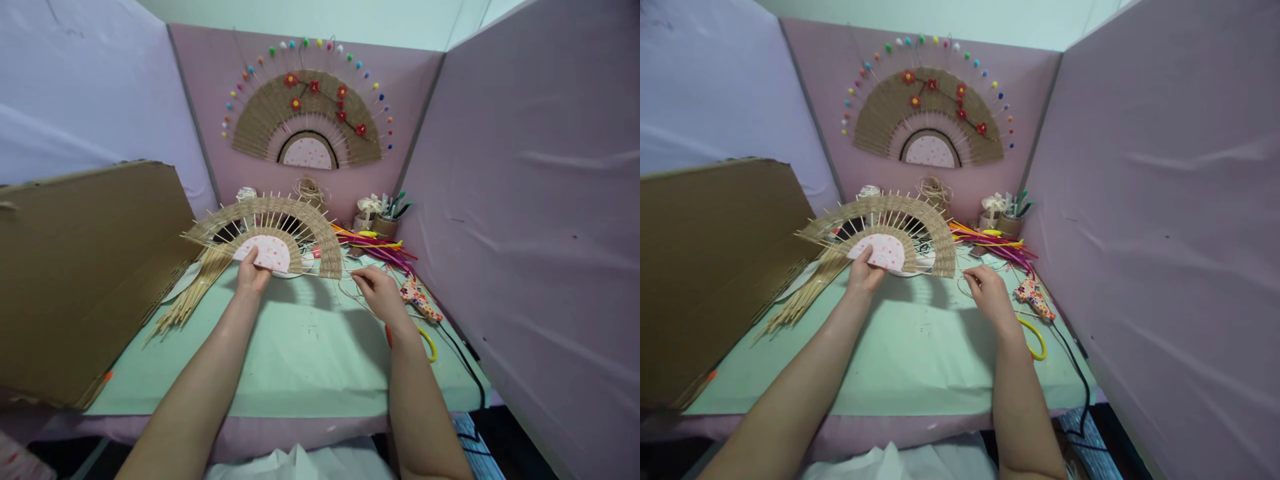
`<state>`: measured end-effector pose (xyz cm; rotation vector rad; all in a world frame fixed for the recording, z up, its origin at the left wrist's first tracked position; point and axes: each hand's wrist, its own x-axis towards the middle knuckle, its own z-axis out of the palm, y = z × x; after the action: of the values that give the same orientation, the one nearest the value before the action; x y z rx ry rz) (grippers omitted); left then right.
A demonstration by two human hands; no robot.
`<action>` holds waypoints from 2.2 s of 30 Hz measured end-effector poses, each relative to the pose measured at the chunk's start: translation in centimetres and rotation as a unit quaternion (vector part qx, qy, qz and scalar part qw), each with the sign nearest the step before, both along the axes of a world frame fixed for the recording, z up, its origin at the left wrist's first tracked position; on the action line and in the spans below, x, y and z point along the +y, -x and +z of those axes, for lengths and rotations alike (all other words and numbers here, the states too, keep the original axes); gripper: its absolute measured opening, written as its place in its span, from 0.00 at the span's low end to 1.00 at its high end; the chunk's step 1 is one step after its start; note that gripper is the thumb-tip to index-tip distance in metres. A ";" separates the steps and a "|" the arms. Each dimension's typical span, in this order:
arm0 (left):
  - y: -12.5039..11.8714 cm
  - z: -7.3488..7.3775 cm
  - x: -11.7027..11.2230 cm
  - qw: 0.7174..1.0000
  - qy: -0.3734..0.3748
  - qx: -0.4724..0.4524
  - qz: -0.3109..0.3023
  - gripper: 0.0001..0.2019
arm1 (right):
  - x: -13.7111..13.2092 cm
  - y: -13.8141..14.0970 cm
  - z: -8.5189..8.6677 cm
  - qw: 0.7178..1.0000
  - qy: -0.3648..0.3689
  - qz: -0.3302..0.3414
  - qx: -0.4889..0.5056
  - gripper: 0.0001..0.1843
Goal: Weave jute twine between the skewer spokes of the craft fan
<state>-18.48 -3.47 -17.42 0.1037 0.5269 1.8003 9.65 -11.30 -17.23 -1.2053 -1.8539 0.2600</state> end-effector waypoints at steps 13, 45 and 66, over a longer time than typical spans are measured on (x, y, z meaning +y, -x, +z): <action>-0.2 0.3 -0.2 1.000 0.000 -0.015 0.019 0.19 | -0.3 1.1 -0.4 0.998 0.016 0.057 -0.023 0.09; 1.6 1.0 -0.5 0.998 0.028 0.042 -0.031 0.19 | 0.0 0.4 0.0 0.995 -0.081 -0.012 -0.059 0.05; -0.5 0.2 -0.9 0.991 0.064 0.036 -0.108 0.21 | 0.2 1.7 -0.4 0.950 0.156 0.066 0.261 0.07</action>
<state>-17.96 -4.39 -17.20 0.1326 0.6577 1.5529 7.99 -11.06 -17.63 -1.0824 -1.4556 0.8885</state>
